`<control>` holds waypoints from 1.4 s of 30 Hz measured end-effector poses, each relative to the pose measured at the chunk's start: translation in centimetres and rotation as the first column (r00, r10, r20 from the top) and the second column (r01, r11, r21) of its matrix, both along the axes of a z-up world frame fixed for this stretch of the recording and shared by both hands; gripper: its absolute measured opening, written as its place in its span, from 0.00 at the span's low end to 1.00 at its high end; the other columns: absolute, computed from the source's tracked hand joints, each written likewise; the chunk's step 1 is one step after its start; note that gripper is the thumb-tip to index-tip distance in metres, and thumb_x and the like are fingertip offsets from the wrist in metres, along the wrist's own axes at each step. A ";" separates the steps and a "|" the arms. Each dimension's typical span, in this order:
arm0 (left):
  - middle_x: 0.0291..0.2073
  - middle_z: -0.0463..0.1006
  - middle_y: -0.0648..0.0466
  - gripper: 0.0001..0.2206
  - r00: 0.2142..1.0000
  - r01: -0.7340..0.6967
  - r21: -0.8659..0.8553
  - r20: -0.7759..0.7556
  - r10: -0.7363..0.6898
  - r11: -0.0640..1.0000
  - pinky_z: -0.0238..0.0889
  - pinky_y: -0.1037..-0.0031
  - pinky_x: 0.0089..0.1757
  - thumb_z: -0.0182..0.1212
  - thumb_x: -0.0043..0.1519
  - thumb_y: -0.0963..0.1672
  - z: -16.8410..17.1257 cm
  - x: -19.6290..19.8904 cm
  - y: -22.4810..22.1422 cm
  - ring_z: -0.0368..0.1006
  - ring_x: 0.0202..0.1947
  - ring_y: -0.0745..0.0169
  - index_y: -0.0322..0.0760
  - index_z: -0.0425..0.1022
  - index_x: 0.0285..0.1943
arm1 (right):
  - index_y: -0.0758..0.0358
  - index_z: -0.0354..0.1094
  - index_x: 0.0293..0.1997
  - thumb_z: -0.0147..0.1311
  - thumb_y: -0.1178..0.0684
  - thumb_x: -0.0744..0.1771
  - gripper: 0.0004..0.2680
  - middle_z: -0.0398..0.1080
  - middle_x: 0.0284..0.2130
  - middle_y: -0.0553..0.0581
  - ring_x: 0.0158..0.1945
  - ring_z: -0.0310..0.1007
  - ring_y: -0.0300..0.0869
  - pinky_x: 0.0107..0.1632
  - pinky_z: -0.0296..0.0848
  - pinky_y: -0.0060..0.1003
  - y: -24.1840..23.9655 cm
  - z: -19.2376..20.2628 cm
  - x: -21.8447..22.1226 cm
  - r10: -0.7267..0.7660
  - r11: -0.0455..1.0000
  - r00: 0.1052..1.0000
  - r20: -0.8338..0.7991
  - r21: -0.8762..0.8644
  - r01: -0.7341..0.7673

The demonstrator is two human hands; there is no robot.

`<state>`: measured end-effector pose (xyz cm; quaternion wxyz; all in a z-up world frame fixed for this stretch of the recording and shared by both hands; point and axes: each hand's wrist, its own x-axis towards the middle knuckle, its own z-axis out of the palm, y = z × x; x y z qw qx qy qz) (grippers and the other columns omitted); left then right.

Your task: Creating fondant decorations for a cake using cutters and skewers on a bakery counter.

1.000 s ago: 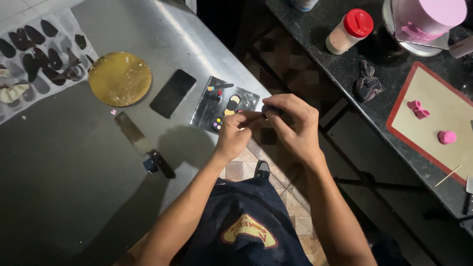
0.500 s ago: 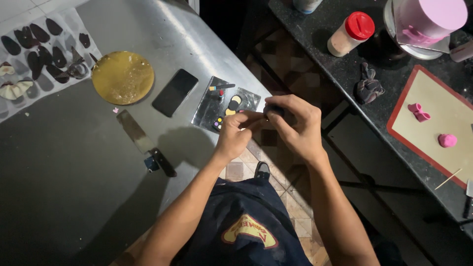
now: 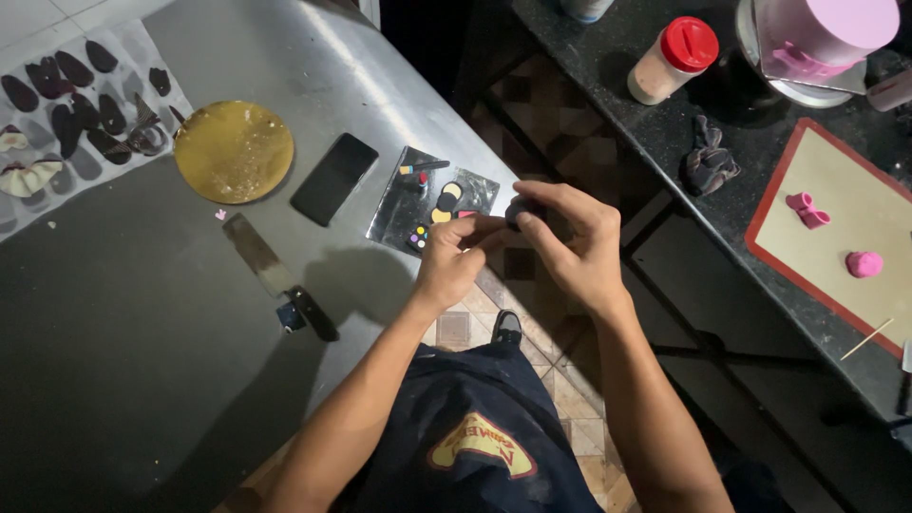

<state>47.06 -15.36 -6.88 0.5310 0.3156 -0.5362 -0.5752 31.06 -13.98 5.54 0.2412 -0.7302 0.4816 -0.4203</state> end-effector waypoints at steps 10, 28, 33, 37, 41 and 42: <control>0.42 0.83 0.54 0.11 0.991 0.038 0.106 -0.130 -0.025 0.994 0.69 0.80 0.46 0.56 0.66 0.36 -2.1 -0.5 -0.2 0.76 0.43 0.72 0.25 0.79 0.54 | 0.71 0.72 0.58 0.55 0.68 0.67 0.13 0.77 0.46 0.60 0.49 0.78 0.37 0.53 0.76 0.30 0.4 -0.9 -0.8 -0.023 0.992 0.992 0.127 0.129 0.007; 0.40 0.83 0.54 0.07 0.961 0.089 0.126 -0.273 -0.052 0.988 0.70 0.79 0.48 0.61 0.67 0.38 -0.3 -0.7 -0.5 0.76 0.41 0.72 0.27 0.81 0.50 | 0.70 0.59 0.69 0.57 0.67 0.67 0.21 0.71 0.56 0.62 0.58 0.73 0.42 0.60 0.76 0.38 0.8 -2.5 -1.0 0.041 0.969 0.845 0.533 0.184 -0.163; 0.41 0.83 0.53 0.07 0.951 0.109 0.135 -0.303 -0.064 0.985 0.71 0.78 0.48 0.61 0.67 0.37 0.0 -1.0 -0.6 0.76 0.42 0.70 0.25 0.81 0.51 | 0.71 0.63 0.68 0.57 0.66 0.68 0.18 0.73 0.53 0.59 0.55 0.73 0.39 0.58 0.76 0.35 0.7 -3.3 -0.8 -0.005 0.975 0.843 0.538 0.190 -0.115; 0.41 0.83 0.52 0.08 0.950 0.107 0.156 -0.308 -0.055 0.982 0.71 0.78 0.48 0.59 0.67 0.37 0.0 -1.3 -0.6 0.77 0.43 0.70 0.24 0.79 0.52 | 0.72 0.66 0.65 0.56 0.65 0.69 0.15 0.74 0.51 0.57 0.52 0.74 0.37 0.56 0.76 0.32 0.5 -3.2 -0.5 -0.065 0.975 0.826 0.560 0.213 -0.067; 0.43 0.84 0.53 0.11 0.977 0.045 0.143 -0.214 -0.014 0.989 0.71 0.79 0.48 0.55 0.65 0.35 0.3 -1.4 -0.3 0.77 0.43 0.71 0.25 0.79 0.53 | 0.72 0.68 0.63 0.57 0.65 0.69 0.14 0.75 0.47 0.56 0.49 0.74 0.35 0.53 0.75 0.30 0.5 -2.7 -0.2 -0.061 0.982 0.849 0.524 0.185 -0.043; 0.42 0.83 0.53 0.11 0.981 0.043 0.125 -0.196 -0.018 0.991 0.70 0.79 0.48 0.56 0.65 0.35 0.4 -1.3 -0.2 0.77 0.43 0.71 0.25 0.79 0.53 | 0.72 0.68 0.62 0.58 0.65 0.69 0.14 0.75 0.47 0.56 0.47 0.74 0.34 0.51 0.76 0.29 0.6 -2.6 -0.1 -0.072 0.984 0.872 0.485 0.178 -0.017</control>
